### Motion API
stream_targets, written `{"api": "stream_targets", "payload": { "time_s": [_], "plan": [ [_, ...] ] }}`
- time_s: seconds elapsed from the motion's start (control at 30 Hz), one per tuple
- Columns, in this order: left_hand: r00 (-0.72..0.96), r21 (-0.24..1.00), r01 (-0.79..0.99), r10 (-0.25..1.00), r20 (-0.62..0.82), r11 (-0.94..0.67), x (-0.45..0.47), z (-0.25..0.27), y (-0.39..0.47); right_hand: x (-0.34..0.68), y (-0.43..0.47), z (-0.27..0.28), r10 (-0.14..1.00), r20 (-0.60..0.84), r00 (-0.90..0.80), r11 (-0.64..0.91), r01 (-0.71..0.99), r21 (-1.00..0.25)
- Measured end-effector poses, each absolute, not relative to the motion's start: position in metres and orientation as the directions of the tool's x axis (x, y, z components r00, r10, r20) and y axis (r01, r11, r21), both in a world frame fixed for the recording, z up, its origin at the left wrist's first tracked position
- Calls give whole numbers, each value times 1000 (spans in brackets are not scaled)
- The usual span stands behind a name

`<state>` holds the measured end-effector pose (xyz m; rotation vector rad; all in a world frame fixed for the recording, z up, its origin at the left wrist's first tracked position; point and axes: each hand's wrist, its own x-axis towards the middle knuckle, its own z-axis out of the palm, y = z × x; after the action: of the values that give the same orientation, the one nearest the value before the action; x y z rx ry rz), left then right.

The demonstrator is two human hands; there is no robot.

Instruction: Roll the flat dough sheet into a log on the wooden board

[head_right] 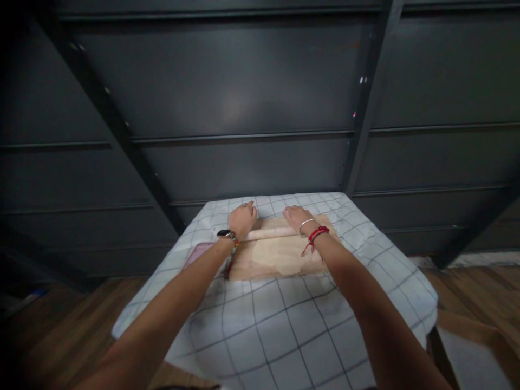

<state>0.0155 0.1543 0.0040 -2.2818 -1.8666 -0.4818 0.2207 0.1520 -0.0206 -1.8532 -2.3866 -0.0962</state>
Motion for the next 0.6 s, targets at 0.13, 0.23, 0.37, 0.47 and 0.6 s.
{"api": "stream_targets", "payload": {
  "time_s": [0.13,0.23,0.37,0.47,0.6],
  "plan": [
    [182,93,970,923,339,-225,16,2,163,221,160,-22,953,88,-291,280,953,117],
    [236,99,957,928,289,-274,14,-4,164,223,153,-26,924,76,-374,359,920,156],
    [291,124,939,934,206,-320,9,-15,160,228,140,-32,851,78,-519,495,843,210],
    [310,138,933,937,159,-332,6,-20,155,230,134,-34,861,86,-502,486,860,156],
    [274,158,940,946,173,-302,5,-18,152,228,135,-33,907,80,-413,405,909,97]
  ]
}}
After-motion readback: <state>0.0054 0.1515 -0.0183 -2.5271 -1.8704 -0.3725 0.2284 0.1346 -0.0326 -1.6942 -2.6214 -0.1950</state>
